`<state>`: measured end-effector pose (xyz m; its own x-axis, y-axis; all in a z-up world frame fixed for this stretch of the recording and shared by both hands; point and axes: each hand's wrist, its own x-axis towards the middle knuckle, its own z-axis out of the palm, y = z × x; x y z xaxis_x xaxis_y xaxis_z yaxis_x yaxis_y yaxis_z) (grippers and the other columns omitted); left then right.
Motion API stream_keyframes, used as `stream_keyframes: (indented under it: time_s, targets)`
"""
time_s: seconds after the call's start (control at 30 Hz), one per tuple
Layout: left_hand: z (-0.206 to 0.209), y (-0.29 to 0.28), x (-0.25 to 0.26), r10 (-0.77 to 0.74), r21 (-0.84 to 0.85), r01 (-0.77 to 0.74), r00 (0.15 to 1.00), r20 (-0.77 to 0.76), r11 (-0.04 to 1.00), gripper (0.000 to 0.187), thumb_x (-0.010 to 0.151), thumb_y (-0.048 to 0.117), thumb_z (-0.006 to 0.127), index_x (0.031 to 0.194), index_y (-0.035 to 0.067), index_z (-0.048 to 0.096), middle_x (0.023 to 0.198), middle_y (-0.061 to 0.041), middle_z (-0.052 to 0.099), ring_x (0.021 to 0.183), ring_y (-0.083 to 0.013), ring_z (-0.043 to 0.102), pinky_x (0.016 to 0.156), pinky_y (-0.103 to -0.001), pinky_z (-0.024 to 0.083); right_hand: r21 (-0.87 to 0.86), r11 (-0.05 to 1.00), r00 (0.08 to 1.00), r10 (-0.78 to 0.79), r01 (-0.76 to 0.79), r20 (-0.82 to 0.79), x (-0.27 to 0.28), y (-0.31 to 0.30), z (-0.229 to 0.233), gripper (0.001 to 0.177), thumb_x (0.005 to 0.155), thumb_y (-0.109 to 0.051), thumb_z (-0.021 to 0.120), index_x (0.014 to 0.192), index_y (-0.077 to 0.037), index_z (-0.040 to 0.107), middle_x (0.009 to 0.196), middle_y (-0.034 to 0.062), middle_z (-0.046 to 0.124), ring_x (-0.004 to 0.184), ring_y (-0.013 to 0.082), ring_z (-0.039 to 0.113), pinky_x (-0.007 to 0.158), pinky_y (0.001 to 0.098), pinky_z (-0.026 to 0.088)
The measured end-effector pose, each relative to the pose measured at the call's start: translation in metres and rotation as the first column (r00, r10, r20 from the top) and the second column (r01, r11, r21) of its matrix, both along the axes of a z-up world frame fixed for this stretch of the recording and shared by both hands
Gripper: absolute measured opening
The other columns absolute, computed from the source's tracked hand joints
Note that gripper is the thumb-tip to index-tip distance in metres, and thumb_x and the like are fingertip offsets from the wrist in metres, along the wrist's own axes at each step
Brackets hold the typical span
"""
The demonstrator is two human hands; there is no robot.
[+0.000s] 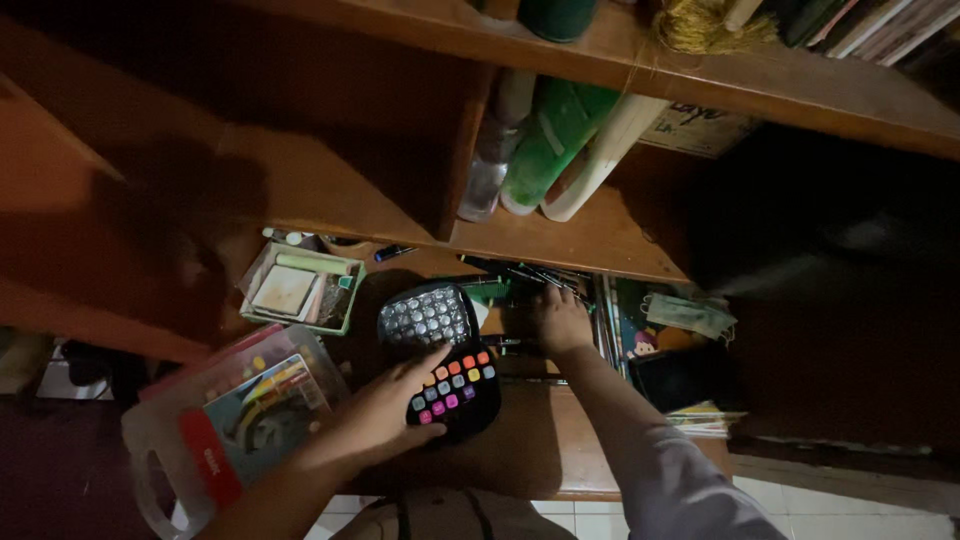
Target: The person opens a black marker case and places multiple colored markers into it one by one. They pick up markers from a wooden shelf and insert them into the case slots, continuing until the case is full.
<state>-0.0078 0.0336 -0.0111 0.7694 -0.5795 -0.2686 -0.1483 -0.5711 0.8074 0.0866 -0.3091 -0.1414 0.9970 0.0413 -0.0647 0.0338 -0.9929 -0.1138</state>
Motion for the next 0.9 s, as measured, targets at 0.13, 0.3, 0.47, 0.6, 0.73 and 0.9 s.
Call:
stream_keyframes:
  time_s: [0.13, 0.3, 0.47, 0.6, 0.73, 0.9]
  targets:
    - [-0.007, 0.003, -0.009, 0.144, -0.189, -0.16, 0.985, -0.095, 0.969, 0.085, 0.076, 0.025, 0.085, 0.15, 0.017, 0.044, 0.14, -0.012, 0.063, 0.13, -0.0257, 0.062, 0.107, -0.038, 0.048, 0.193, 0.976, 0.99, 0.082, -0.104, 0.118, -0.036, 0.016, 0.056, 0.036, 0.09, -0.017, 0.064, 0.121, -0.001, 0.053, 0.124, 0.0243, 0.053, 0.106, 0.0437, 0.059, 0.085, 0.0493, 0.053]
    - [-0.025, 0.002, -0.009, 0.168, -0.181, -0.179, 0.983, -0.077, 0.967, 0.077, 0.075, 0.022, 0.085, 0.143, 0.014, 0.05, 0.128, -0.011, 0.07, 0.117, -0.0232, 0.069, 0.098, -0.036, 0.053, 0.847, 0.532, 0.977, -0.175, -0.007, 0.118, -0.109, 0.042, 0.135, 0.028, 0.092, -0.004, 0.07, 0.114, -0.002, 0.052, 0.1, 0.0113, 0.065, 0.091, 0.0196, 0.07, 0.078, 0.0327, 0.059]
    - [-0.034, 0.003, -0.01, 0.156, -0.285, -0.142, 0.987, 0.028, 0.948, 0.072, 0.075, 0.02, 0.085, 0.139, 0.01, 0.053, 0.121, -0.013, 0.073, 0.111, -0.0257, 0.073, 0.094, -0.036, 0.055, 0.967, 0.254, 0.989, -0.147, 0.024, 0.014, -0.138, 0.07, 0.165, 0.022, 0.094, -0.003, 0.065, 0.112, -0.003, 0.052, 0.098, 0.0059, 0.062, 0.089, 0.0155, 0.068, 0.079, 0.0313, 0.058]
    - [-0.032, 0.002, -0.009, 0.163, -0.284, -0.116, 0.975, 0.148, 0.952, 0.073, 0.073, 0.02, 0.086, 0.137, 0.009, 0.054, 0.122, -0.016, 0.072, 0.113, -0.0293, 0.07, 0.094, -0.038, 0.054, 0.861, 0.503, 0.983, -0.184, 0.072, 0.025, -0.145, 0.072, 0.173, 0.018, 0.094, -0.006, 0.069, 0.107, -0.005, 0.058, 0.089, 0.0073, 0.067, 0.082, 0.0176, 0.068, 0.073, 0.033, 0.057]
    - [-0.026, 0.003, -0.011, 0.173, -0.208, -0.159, 0.984, 0.047, 0.965, 0.071, 0.072, 0.021, 0.086, 0.136, 0.011, 0.056, 0.119, -0.014, 0.073, 0.11, -0.028, 0.072, 0.092, -0.037, 0.055, 0.742, 0.67, 0.991, -0.084, -0.025, 0.108, -0.157, 0.09, 0.165, 0.023, 0.09, -0.01, 0.075, 0.106, -0.006, 0.06, 0.092, 0.0092, 0.073, 0.082, 0.0205, 0.075, 0.07, 0.0341, 0.06]
    - [-0.019, 0.003, -0.008, 0.147, -0.243, -0.126, 0.987, 0.068, 0.962, 0.069, 0.072, 0.021, 0.086, 0.134, 0.01, 0.057, 0.117, -0.014, 0.075, 0.109, -0.0267, 0.073, 0.091, -0.036, 0.055, 0.664, 0.748, 0.998, -0.052, 0.02, 0.029, -0.154, 0.118, 0.144, 0.027, 0.085, -0.013, 0.078, 0.108, -0.009, 0.064, 0.103, 0.0133, 0.076, 0.085, 0.0282, 0.076, 0.072, 0.0365, 0.06]
